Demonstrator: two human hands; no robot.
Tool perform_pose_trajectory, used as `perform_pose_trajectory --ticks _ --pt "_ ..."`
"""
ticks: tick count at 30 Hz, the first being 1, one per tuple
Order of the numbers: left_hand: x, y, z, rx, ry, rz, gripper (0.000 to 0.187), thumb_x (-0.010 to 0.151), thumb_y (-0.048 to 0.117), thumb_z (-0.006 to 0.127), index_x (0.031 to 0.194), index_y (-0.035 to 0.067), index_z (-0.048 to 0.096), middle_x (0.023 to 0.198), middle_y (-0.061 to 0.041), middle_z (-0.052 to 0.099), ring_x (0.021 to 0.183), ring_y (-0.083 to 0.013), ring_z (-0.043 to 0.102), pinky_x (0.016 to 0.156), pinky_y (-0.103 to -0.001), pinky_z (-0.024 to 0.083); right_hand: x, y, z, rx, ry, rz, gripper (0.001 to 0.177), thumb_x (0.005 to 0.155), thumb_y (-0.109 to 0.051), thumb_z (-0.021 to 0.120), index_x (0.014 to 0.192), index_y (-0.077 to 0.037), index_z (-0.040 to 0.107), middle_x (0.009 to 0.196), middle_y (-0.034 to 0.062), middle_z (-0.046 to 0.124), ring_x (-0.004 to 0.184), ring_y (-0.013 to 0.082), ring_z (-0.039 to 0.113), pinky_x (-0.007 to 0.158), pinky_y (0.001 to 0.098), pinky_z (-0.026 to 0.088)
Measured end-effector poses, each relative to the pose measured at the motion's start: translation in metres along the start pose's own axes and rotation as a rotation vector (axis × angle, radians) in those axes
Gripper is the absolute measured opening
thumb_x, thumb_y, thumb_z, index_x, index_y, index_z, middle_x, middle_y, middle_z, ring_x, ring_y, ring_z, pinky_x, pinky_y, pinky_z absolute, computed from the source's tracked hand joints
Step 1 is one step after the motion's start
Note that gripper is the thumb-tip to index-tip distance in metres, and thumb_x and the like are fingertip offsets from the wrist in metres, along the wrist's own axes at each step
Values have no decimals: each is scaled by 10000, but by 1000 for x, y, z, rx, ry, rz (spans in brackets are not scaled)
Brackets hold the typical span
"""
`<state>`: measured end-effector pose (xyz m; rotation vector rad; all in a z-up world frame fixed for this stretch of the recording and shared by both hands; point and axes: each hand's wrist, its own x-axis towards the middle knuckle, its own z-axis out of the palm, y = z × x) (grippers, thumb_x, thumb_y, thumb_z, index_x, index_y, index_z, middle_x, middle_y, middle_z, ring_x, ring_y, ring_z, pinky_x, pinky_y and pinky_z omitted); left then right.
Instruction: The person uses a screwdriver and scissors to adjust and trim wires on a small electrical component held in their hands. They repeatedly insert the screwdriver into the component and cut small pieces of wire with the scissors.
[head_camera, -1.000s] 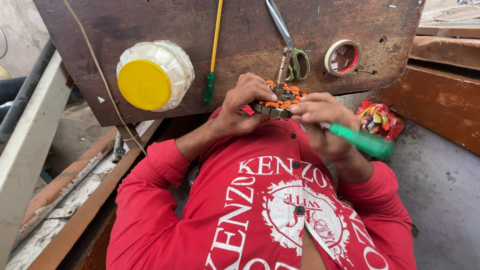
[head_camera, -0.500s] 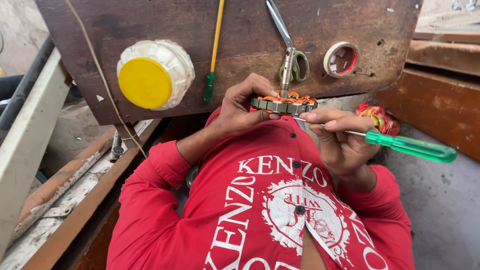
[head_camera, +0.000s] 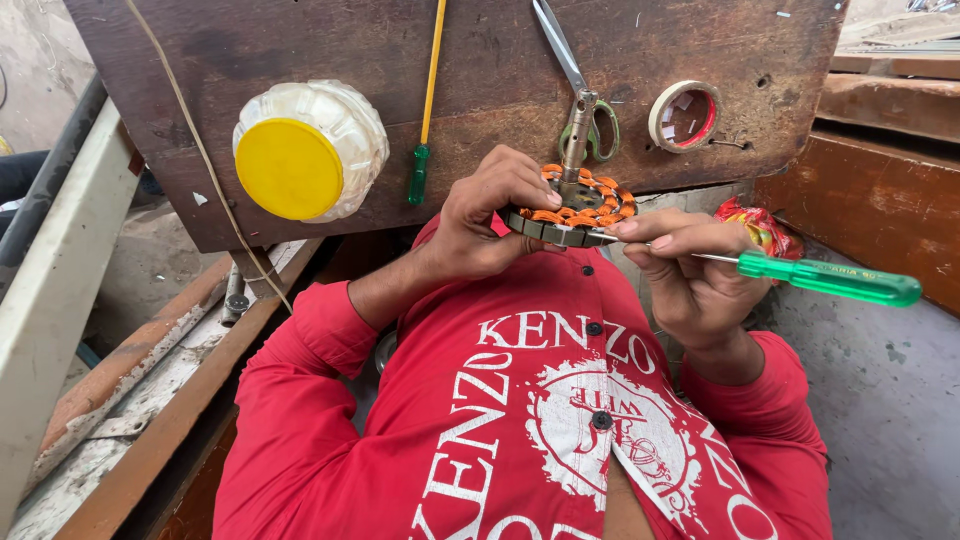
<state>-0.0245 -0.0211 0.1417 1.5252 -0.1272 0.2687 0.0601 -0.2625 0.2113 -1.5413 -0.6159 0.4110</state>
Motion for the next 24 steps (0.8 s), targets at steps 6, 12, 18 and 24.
perform_pose_trajectory --ticks 6,12,18,24 --pt "6 5 -3 72 0 36 317 843 89 901 1068 84 678 1088 -36 725 1092 -214 669 1027 -379 530 14 -12 2 -117 -37 -20 235 1007 75 708 1122 -32 534 1084 195 726 993 220 748 876 314 635" --pt "4 5 -3 91 42 29 300 854 50 876 1075 82 675 1089 -40 722 1093 -219 668 1036 -385 531 24 -23 6 -211 -86 -113 208 978 60 741 1076 -31 582 1041 164 734 929 226 756 827 328 632" --pt "2 3 -3 100 53 23 303 848 44 874 1077 84 679 1087 -39 722 1096 -224 661 1029 -388 530 27 -23 7 -239 -111 -95 198 975 61 744 1073 -35 602 1056 159 739 919 231 747 812 318 618" --pt "2 2 -5 124 41 24 329 841 73 892 1085 86 672 1088 -36 720 1091 -215 662 1039 -401 524 31 -23 8 -240 -100 -104 194 983 63 749 1068 -29 601 1047 150 740 918 226 744 809 312 616"
